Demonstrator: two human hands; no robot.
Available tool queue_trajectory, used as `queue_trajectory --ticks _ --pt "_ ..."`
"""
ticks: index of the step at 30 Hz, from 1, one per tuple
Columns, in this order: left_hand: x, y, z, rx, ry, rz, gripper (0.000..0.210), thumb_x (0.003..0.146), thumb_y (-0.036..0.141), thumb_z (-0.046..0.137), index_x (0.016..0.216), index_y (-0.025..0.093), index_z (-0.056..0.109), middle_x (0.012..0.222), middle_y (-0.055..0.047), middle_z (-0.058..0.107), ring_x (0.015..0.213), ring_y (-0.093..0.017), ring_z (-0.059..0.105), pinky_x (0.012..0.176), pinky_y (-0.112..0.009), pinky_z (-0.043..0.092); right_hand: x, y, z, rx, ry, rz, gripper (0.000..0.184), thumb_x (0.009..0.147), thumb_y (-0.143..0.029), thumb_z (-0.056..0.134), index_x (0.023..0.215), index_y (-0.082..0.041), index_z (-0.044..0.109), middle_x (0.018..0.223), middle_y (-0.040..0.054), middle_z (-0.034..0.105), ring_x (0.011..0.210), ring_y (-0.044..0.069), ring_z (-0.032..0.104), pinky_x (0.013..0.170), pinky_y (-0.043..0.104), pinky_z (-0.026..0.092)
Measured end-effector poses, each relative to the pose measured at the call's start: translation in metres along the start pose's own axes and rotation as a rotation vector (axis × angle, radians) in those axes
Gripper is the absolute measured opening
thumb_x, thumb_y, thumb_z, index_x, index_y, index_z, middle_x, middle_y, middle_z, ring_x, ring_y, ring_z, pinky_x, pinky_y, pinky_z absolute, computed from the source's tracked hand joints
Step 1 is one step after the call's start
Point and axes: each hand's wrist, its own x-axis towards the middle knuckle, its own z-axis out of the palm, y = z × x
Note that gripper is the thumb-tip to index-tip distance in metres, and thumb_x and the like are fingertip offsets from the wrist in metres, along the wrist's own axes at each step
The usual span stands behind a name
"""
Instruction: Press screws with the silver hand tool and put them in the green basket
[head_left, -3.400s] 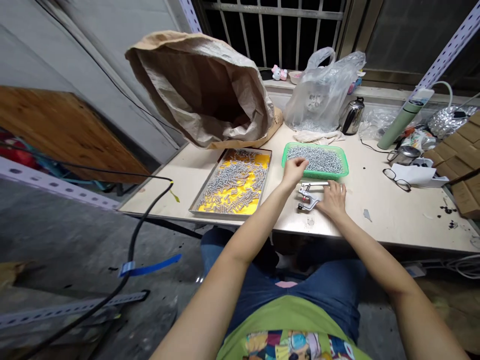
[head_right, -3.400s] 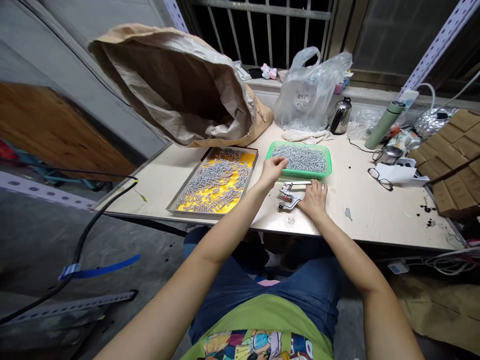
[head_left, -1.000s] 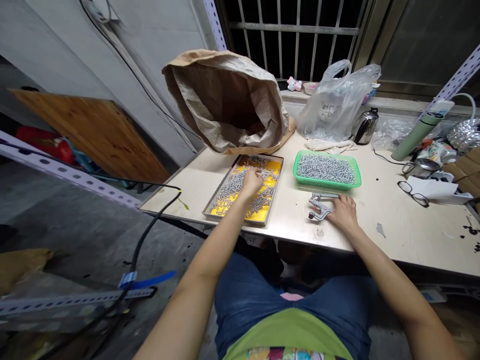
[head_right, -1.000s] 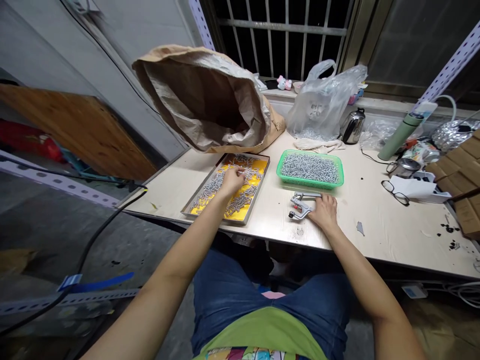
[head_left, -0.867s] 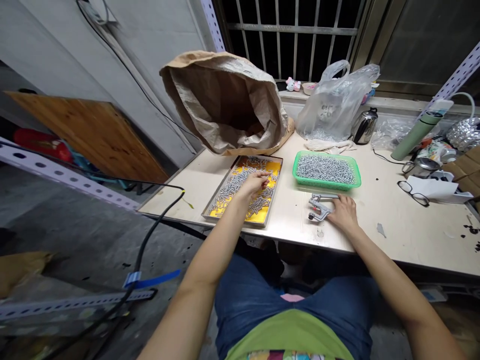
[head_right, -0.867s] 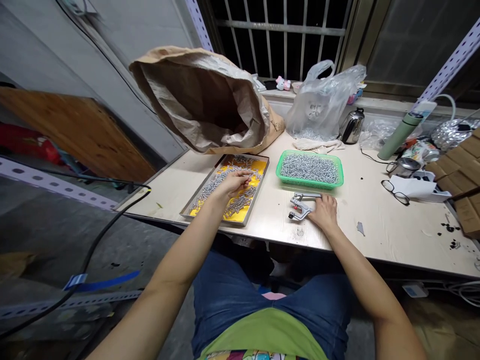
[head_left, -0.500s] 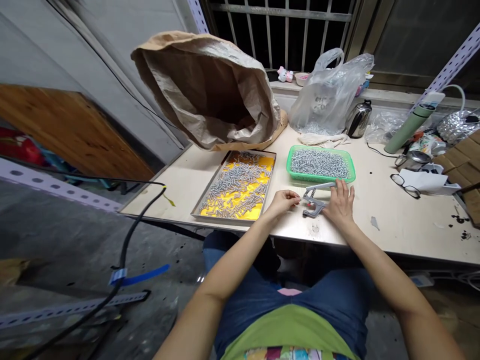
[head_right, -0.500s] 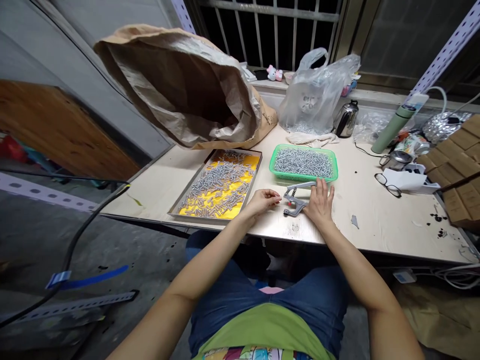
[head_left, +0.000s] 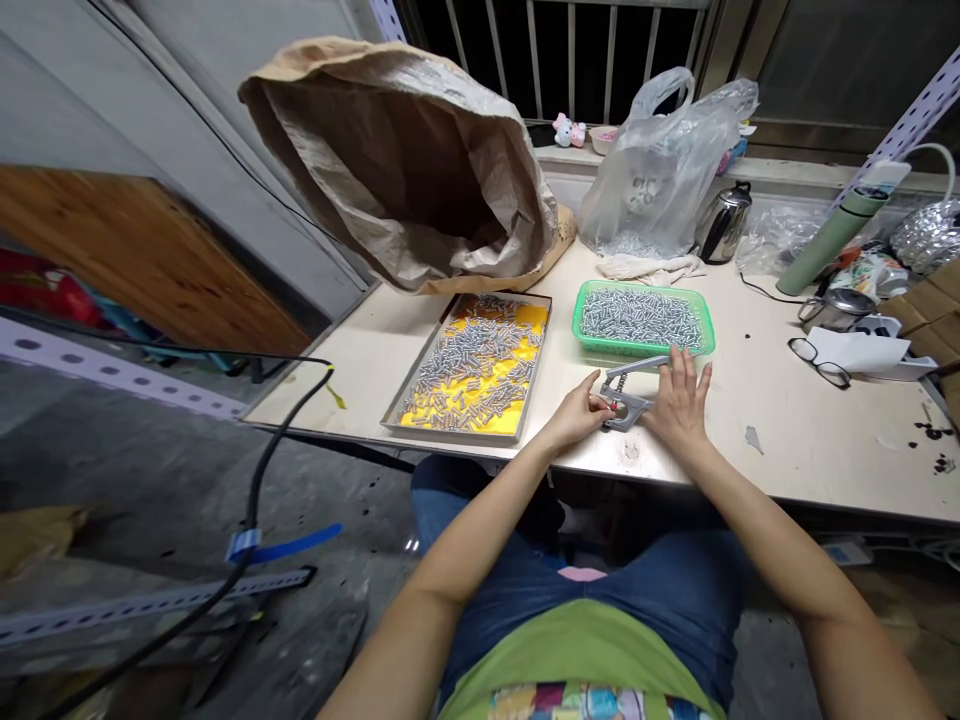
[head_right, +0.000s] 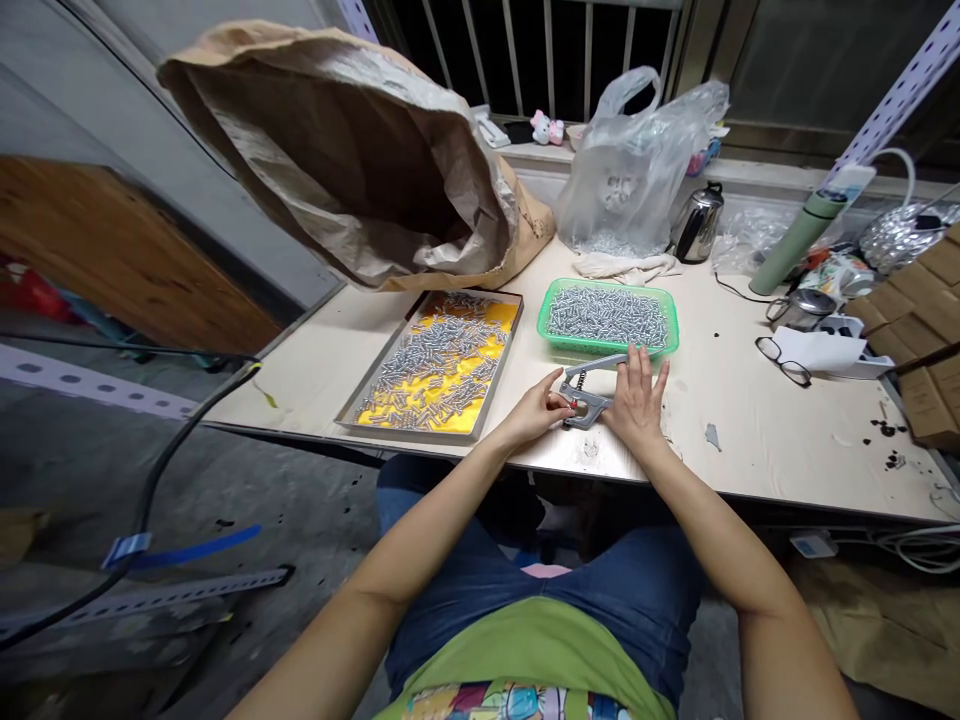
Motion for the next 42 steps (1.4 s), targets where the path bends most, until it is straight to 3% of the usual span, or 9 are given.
queue_trajectory --ticks 5,8,10,13,17,19,23,26,42 --pt "-0.0004 -0.0018 -0.0034 -0.043 0.034 0.027 0.076 0.069 0.012 0.074 0.138 0.013 0.042 0.068 0.002 0.066 0.067 -0.012 0.062 0.071 -0.027 0.044 0.0002 -0.0003 0.0002 0.009 -0.008 0.001 0.065 0.084 -0.051 0.047 0.130 -0.005 0.043 0.152 0.0262 0.027 0.144 0.034 0.014 0.115 0.062 0.004" --pt "0.0021 -0.0029 -0.0049 -0.071 0.066 0.000 0.044 0.065 0.015 0.078 0.106 0.011 0.063 0.064 0.000 0.065 0.064 -0.013 0.062 0.069 -0.027 0.046 0.0000 0.0000 0.0012 0.012 -0.003 -0.003 0.066 0.084 -0.052 0.046 0.130 -0.005 0.043 0.152 0.0255 0.026 0.144 0.034 0.014 0.115 0.062 0.004" --pt "0.0040 -0.0028 -0.0054 -0.094 0.099 -0.027 0.025 0.061 0.015 0.078 0.084 0.012 0.066 0.063 -0.001 0.065 0.063 -0.013 0.062 0.068 -0.027 0.047 -0.0001 0.0000 0.0016 0.009 -0.001 -0.009 0.066 0.084 -0.052 0.046 0.129 -0.005 0.044 0.152 0.0261 0.028 0.144 0.033 0.014 0.116 0.062 0.004" --pt "0.0049 -0.0006 -0.0058 -0.110 0.137 -0.041 0.016 0.059 0.013 0.076 0.072 0.012 0.067 0.067 -0.003 0.068 0.064 -0.013 0.062 0.068 -0.027 0.047 0.0000 -0.0003 0.0013 -0.001 -0.009 -0.012 0.067 0.085 -0.053 0.045 0.128 -0.003 0.045 0.150 0.0278 0.030 0.144 0.034 0.015 0.115 0.063 0.005" --pt "0.0027 0.0027 -0.0050 -0.087 0.119 -0.036 0.019 0.060 0.012 0.074 0.079 0.011 0.071 0.069 -0.003 0.069 0.065 -0.013 0.060 0.069 -0.027 0.046 0.0002 -0.0015 0.0005 -0.004 -0.012 0.024 0.068 0.085 -0.054 0.045 0.130 -0.003 0.043 0.151 0.0279 0.027 0.143 0.036 0.014 0.113 0.066 0.005" --pt "0.0014 0.0032 -0.0040 -0.082 0.118 -0.042 0.035 0.060 0.010 0.074 0.095 0.010 0.070 0.065 0.000 0.066 0.063 -0.012 0.059 0.068 -0.026 0.046 0.0002 -0.0026 0.0002 -0.009 -0.008 0.045 0.068 0.085 -0.053 0.045 0.131 -0.004 0.042 0.153 0.0274 0.023 0.144 0.038 0.012 0.111 0.069 0.002" --pt "-0.0005 0.0022 -0.0011 -0.110 0.077 -0.029 0.081 0.061 0.004 0.073 0.136 0.011 0.045 0.061 0.005 0.061 0.061 -0.010 0.058 0.067 -0.025 0.044 0.0001 -0.0056 -0.0003 -0.038 -0.010 0.060 0.065 0.084 -0.048 0.046 0.133 -0.005 0.039 0.155 0.0264 0.018 0.145 0.037 0.008 0.110 0.070 -0.003" --pt "-0.0011 0.0009 0.0008 -0.130 0.037 -0.012 0.094 0.062 0.004 0.073 0.145 0.013 0.032 0.062 0.006 0.060 0.063 -0.010 0.059 0.069 -0.025 0.044 -0.0002 -0.0073 -0.0006 -0.053 -0.016 0.048 0.066 0.083 -0.046 0.048 0.134 -0.006 0.038 0.155 0.0267 0.017 0.145 0.037 0.005 0.110 0.069 -0.006" --pt "-0.0023 0.0012 0.0012 -0.174 -0.048 -0.012 0.088 0.062 0.005 0.071 0.143 0.013 0.036 0.065 0.004 0.061 0.067 -0.012 0.060 0.071 -0.025 0.043 0.0000 -0.0084 0.0010 -0.039 -0.039 0.085 0.071 0.083 -0.051 0.043 0.133 -0.002 0.036 0.155 0.0296 0.013 0.146 0.036 -0.001 0.110 0.069 -0.004"
